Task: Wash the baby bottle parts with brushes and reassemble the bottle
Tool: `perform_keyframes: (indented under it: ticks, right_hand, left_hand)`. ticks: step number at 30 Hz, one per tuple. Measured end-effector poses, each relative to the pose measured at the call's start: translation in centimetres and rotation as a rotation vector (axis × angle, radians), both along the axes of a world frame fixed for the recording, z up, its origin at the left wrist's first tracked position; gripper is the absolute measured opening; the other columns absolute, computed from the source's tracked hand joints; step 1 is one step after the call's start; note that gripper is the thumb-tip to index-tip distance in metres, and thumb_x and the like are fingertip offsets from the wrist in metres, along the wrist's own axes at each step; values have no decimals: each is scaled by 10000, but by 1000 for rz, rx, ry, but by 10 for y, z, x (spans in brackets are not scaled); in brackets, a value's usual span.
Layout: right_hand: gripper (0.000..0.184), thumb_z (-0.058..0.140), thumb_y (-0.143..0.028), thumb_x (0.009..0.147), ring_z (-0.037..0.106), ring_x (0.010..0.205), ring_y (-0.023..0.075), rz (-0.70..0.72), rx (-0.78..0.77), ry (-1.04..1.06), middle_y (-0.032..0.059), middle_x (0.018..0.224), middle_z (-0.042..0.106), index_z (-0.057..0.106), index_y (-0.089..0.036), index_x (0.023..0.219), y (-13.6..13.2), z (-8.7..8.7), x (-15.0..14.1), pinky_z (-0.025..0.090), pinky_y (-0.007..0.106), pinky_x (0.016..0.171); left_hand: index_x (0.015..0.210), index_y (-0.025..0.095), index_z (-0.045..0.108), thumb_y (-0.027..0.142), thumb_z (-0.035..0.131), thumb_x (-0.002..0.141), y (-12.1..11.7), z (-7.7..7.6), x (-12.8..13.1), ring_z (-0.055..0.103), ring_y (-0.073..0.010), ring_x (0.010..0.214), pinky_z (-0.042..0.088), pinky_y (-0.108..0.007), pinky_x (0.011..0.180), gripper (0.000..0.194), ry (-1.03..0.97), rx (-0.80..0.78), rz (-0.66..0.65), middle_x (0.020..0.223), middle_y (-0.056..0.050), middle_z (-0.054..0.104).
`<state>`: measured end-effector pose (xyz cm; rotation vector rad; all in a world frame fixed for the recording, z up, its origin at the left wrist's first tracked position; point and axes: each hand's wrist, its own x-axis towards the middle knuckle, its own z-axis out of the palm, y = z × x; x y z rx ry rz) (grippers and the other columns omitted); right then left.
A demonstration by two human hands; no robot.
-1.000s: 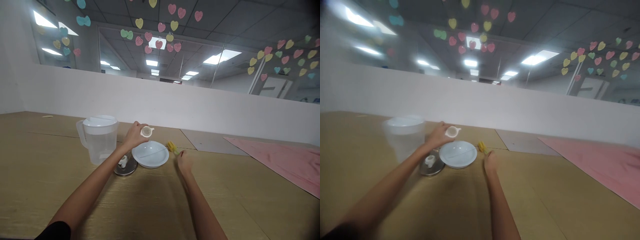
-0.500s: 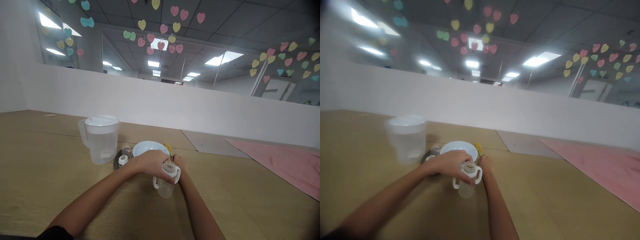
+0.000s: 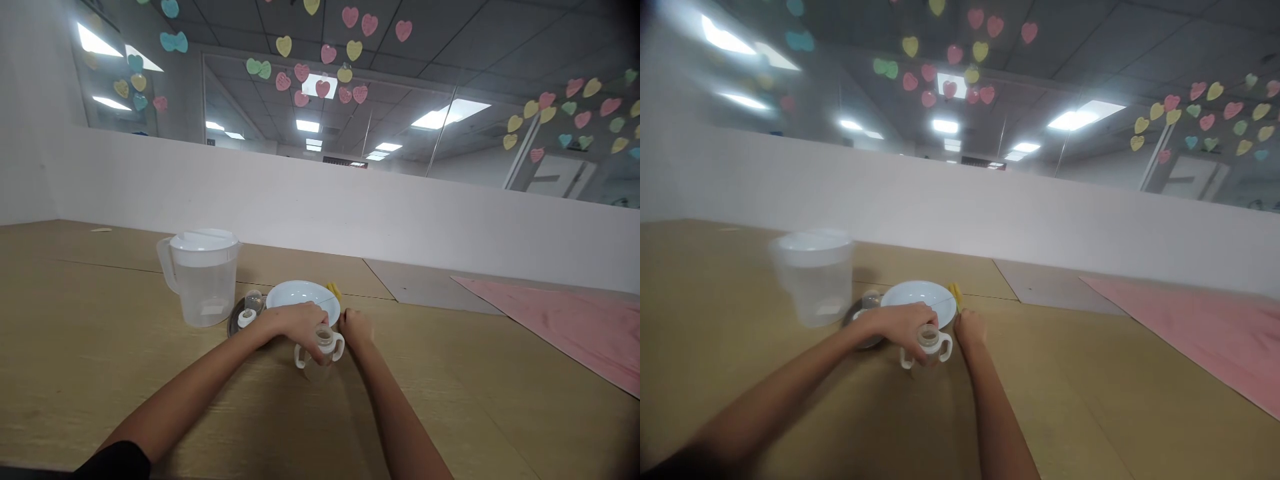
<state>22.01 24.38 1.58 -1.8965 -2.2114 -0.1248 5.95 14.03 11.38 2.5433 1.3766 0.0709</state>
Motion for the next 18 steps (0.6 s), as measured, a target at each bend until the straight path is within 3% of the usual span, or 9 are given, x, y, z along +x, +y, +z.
perform_keyframes:
  ticks: [3, 5, 9, 13, 15, 18]
  right_hand:
    - [309, 364, -262, 867, 629, 811, 205, -15, 5, 7, 140, 890, 658, 645, -134, 849, 0, 0, 0, 391, 260, 613]
    - [306, 352, -255, 872, 621, 823, 196, -31, 41, 27, 133, 923, 652, 634, -137, 876, 1, 0, 1, 382, 251, 604]
    - [287, 343, -223, 876, 607, 789, 156, 0, 224, 176, 91, 888, 657, 621, -150, 893, -2, 5, 1, 357, 227, 604]
    - [280, 351, -226, 885, 601, 768, 126, 99, 319, 332, 51, 867, 666, 608, -169, 979, -12, 18, -4, 348, 203, 621]
    - [288, 350, -234, 889, 604, 783, 126, 153, 295, 328, 46, 890, 671, 600, -185, 1024, -17, 27, -12, 354, 198, 643]
    - [311, 349, -250, 889, 606, 837, 157, 255, 174, 171, 75, 927, 672, 607, -203, 1056, -19, 39, -30, 367, 219, 684]
  left_hand:
    - [1110, 234, 529, 459, 691, 527, 2, 9, -17, 518, -227, 983, 399, -265, 766, 645, -22, -12, -43, 1073, -41, 574]
    - [1172, 249, 492, 431, 720, 505, 4, 18, -36, 519, -215, 1014, 401, -249, 800, 728, -81, -18, 14, 1153, -35, 553]
    - [936, 177, 620, 309, 689, 552, 16, 25, -80, 586, -207, 854, 431, -243, 696, 411, -26, 80, 415, 958, -53, 640]
    - [579, 131, 614, 165, 610, 561, 37, 8, -101, 602, -202, 624, 447, -273, 600, 39, 110, -54, 633, 608, -67, 635]
    - [441, 118, 549, 141, 608, 534, 46, -5, -102, 582, -205, 528, 451, -288, 561, 112, 136, -106, 670, 447, -71, 564]
    - [416, 121, 531, 179, 600, 553, 55, -22, -99, 577, -212, 515, 461, -294, 558, 164, 132, -119, 692, 377, -68, 520]
